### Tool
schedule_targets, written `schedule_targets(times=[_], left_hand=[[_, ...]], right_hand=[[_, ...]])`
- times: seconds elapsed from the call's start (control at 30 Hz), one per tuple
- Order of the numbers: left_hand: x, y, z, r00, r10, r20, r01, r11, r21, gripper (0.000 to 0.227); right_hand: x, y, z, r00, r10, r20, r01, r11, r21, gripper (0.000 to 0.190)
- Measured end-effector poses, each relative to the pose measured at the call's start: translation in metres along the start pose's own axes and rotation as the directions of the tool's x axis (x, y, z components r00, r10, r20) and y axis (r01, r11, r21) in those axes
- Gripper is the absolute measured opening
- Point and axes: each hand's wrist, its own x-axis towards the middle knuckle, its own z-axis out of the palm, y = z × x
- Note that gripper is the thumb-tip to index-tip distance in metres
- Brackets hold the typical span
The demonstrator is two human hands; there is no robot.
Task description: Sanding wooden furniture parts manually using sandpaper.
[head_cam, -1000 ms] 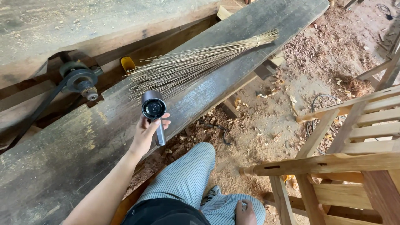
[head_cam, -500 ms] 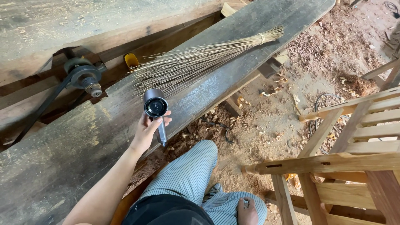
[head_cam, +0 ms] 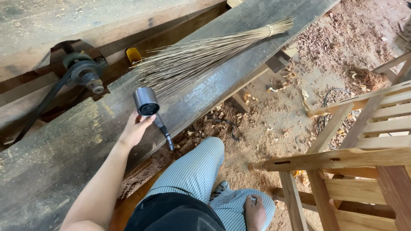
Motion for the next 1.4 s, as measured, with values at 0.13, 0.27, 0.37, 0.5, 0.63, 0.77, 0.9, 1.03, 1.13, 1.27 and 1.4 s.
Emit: schedule_targets(times=[0.13,0.27,0.37,0.5,0.63,0.77,0.9,1.03,1.13,1.27,1.4], left_hand=[[0.010,-0.011,-0.020,0.999,-0.025,0.036,0.028,0.997,-0.067,0.059],[0.019,-0.024,-0.036,1.000,0.021,0.022,-0.020,0.999,-0.042,0.046],[0.028,-0.039,-0.049,0.999,0.040,0.001,-0.040,0.999,-0.002,0.038],[0.031,-0.047,-0.059,0.999,0.042,-0.008,-0.042,0.998,0.046,0.034],[0.022,-0.032,-0.056,0.999,0.039,-0.024,-0.039,0.999,0.037,0.037],[0.022,-0.032,-0.063,0.996,0.086,-0.008,-0.085,0.995,0.060,0.036],[0.026,0.009,-0.049,0.976,0.215,-0.021,-0.213,0.974,0.075,0.046],[0.015,0.112,-0.029,0.964,0.214,-0.157,-0.081,0.799,0.596,0.039],[0.023,0.140,-0.048,0.903,0.407,-0.139,-0.292,0.818,0.496,0.042],[0.008,0.128,-0.056,0.899,0.436,-0.046,-0.385,0.835,0.393,0.035],[0.013,0.038,-0.063,0.948,0.311,-0.059,-0.266,0.883,0.386,0.025]], right_hand=[[0.001,0.000,0.000,1.000,-0.013,-0.010,0.013,1.000,-0.001,0.038],[-0.002,-0.004,-0.005,1.000,-0.002,-0.006,0.002,1.000,0.012,0.037],[-0.004,-0.010,-0.011,1.000,0.022,0.005,-0.022,1.000,0.002,0.037],[-0.004,-0.010,-0.012,0.999,0.023,0.024,-0.023,1.000,0.004,0.037],[-0.005,-0.008,-0.010,1.000,-0.018,0.019,0.017,1.000,0.022,0.038],[-0.007,-0.006,-0.013,1.000,-0.023,0.021,0.023,1.000,-0.001,0.038],[-0.007,-0.013,-0.016,1.000,-0.008,0.025,0.008,1.000,0.003,0.038],[-0.011,-0.013,-0.020,0.999,0.002,0.037,-0.001,1.000,-0.009,0.038],[-0.011,-0.012,-0.019,0.997,-0.062,-0.052,0.059,0.997,-0.045,0.037],[-0.014,-0.014,-0.021,1.000,0.012,0.008,-0.012,1.000,0.011,0.036],[-0.015,-0.023,-0.029,0.990,0.066,0.125,-0.071,0.997,0.042,0.038]])
